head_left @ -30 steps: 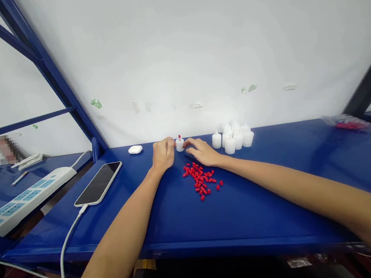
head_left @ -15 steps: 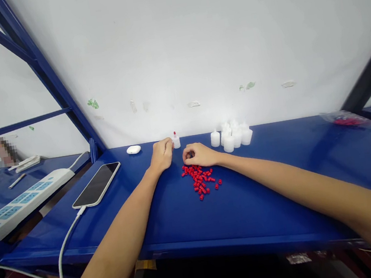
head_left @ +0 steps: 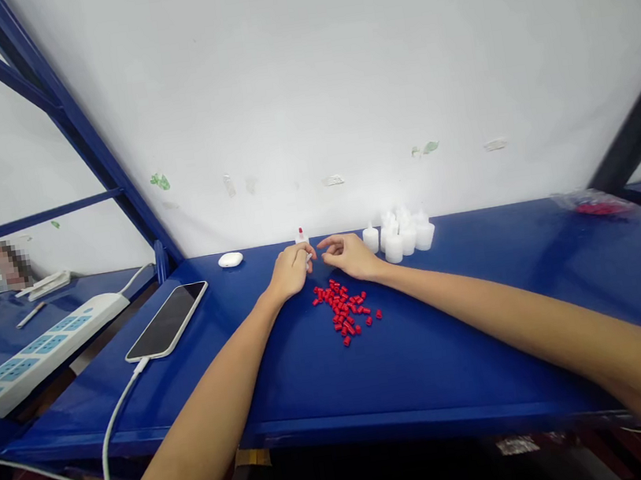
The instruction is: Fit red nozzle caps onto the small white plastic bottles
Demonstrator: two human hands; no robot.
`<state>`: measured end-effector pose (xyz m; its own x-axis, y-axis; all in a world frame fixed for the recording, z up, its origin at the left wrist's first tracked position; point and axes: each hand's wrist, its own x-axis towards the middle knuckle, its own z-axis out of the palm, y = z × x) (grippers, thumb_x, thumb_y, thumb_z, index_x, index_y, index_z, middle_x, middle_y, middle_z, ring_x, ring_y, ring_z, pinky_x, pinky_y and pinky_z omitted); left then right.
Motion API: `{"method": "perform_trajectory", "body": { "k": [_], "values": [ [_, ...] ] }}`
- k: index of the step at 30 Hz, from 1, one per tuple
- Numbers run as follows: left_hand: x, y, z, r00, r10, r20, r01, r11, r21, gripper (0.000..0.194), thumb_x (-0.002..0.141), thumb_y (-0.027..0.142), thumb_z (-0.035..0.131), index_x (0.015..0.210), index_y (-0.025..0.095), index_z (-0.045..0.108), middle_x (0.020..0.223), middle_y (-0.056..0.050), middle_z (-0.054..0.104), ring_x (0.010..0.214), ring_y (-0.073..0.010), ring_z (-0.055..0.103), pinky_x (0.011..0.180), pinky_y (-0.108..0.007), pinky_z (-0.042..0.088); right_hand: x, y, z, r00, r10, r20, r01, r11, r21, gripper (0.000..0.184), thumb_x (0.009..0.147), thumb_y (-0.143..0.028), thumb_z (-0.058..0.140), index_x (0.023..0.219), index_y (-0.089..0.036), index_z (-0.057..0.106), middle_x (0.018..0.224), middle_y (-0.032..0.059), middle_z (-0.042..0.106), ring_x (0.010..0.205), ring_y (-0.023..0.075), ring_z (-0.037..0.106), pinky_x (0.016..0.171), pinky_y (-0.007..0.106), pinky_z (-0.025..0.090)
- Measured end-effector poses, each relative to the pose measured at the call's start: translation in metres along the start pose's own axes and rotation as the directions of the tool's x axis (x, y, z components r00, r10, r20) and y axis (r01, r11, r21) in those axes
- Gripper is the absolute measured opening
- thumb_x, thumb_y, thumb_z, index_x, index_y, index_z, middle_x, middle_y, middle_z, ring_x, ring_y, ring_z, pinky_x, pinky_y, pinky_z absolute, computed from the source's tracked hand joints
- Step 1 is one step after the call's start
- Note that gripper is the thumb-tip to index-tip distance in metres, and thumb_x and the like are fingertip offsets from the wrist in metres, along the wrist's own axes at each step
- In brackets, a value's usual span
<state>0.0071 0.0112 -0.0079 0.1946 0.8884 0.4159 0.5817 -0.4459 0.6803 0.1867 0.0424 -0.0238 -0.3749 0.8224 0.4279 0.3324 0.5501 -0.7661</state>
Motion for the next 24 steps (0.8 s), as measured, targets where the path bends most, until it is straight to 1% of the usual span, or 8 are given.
{"method": "perform_trajectory", "body": {
  "k": [3,6,9,12,15,20,22,24],
  "values": [
    [-0.001,0.001,0.001,1.0,0.012,-0.016,-0.011,0.997,0.082,0.032,0.087,0.027,0.032,0.075,0.02,0.06,0.055,0.001,0.057,0.057,-0.0173,0.056,0.063,-0.028,0.041,0.0,0.001,0.001,0.997,-0.067,-0.037,0.067,0.998,0.007,0.025,0.085,-0.015,0.055,0.099,-0.016,0.076,0.085,0.0043,0.077,0.078,0.017,0.07,0.082,0.033,0.055],
    [-0.002,0.003,0.002,0.999,0.025,-0.021,-0.022,0.989,0.144,0.042,0.096,0.037,0.028,0.074,0.021,0.06,0.054,0.0,0.057,0.059,-0.0193,0.058,0.066,-0.03,0.04,-0.002,-0.001,0.003,0.992,-0.115,-0.048,0.122,0.975,0.183,0.015,0.087,-0.023,0.062,0.093,-0.016,0.074,0.095,0.007,0.078,0.089,0.0189,0.073,0.089,0.035,0.056],
    [-0.002,0.005,0.002,0.999,0.012,-0.048,-0.002,0.982,0.191,0.046,0.098,0.047,0.03,0.073,0.022,0.058,0.054,-0.001,0.058,0.06,-0.0203,0.059,0.065,-0.031,0.038,-0.005,-0.005,0.004,0.992,-0.12,-0.037,0.125,0.937,0.326,0.019,0.084,-0.03,0.069,0.096,-0.016,0.071,0.092,0.0071,0.077,0.088,0.0195,0.074,0.087,0.034,0.058],
    [-0.003,0.006,0.003,0.999,0.014,-0.051,-0.003,0.976,0.219,0.041,0.097,0.049,0.035,0.074,0.022,0.055,0.056,0.0,0.058,0.059,-0.0199,0.058,0.062,-0.029,0.037,-0.008,-0.009,0.003,0.987,-0.156,-0.033,0.159,0.943,0.291,0.02,0.084,-0.034,0.07,0.095,-0.017,0.073,0.092,0.0056,0.077,0.089,0.0195,0.074,0.086,0.033,0.057],
    [-0.006,0.005,0.001,0.999,0.05,-0.022,-0.045,0.981,0.186,0.029,0.096,0.043,0.038,0.087,0.023,0.056,0.056,0.003,0.056,0.056,-0.0188,0.056,0.061,-0.028,0.037,-0.01,-0.012,0.0,0.981,-0.193,-0.013,0.192,0.966,0.173,0.02,0.085,-0.035,0.069,0.092,-0.018,0.075,0.093,0.0052,0.078,0.087,0.0195,0.072,0.081,0.032,0.056],
    [-0.008,0.001,-0.001,0.996,0.087,0.018,-0.088,0.993,0.08,0.02,0.091,0.04,0.048,0.101,0.023,0.052,0.056,0.007,0.057,0.052,-0.0161,0.053,0.059,-0.026,0.038,-0.01,-0.011,0.0,0.981,-0.189,0.038,0.183,0.975,0.129,0.022,0.082,-0.031,0.069,0.098,-0.016,0.074,0.084,0.0036,0.076,0.07,0.016,0.067,0.069,0.028,0.053],
    [-0.007,0.0,0.0,0.998,0.056,-0.017,-0.056,0.998,0.025,0.022,0.089,0.039,0.05,0.105,0.024,0.049,0.052,0.009,0.055,0.048,-0.0154,0.052,0.057,-0.025,0.038,-0.01,-0.011,0.001,0.984,-0.175,0.005,0.173,0.974,0.147,0.03,0.079,-0.028,0.069,0.106,-0.016,0.069,0.087,0.0032,0.075,0.063,0.0135,0.064,0.064,0.027,0.052],
    [-0.005,0.0,0.001,0.995,-0.012,-0.103,0.01,1.0,-0.027,0.025,0.086,0.034,0.049,0.109,0.024,0.046,0.048,0.011,0.051,0.044,-0.0149,0.048,0.054,-0.025,0.037,-0.013,-0.013,0.001,0.985,-0.171,-0.036,0.174,0.976,0.134,0.031,0.078,-0.023,0.066,0.107,-0.017,0.066,0.091,0.003,0.074,0.062,0.0124,0.064,0.064,0.027,0.052]
  ]
}}
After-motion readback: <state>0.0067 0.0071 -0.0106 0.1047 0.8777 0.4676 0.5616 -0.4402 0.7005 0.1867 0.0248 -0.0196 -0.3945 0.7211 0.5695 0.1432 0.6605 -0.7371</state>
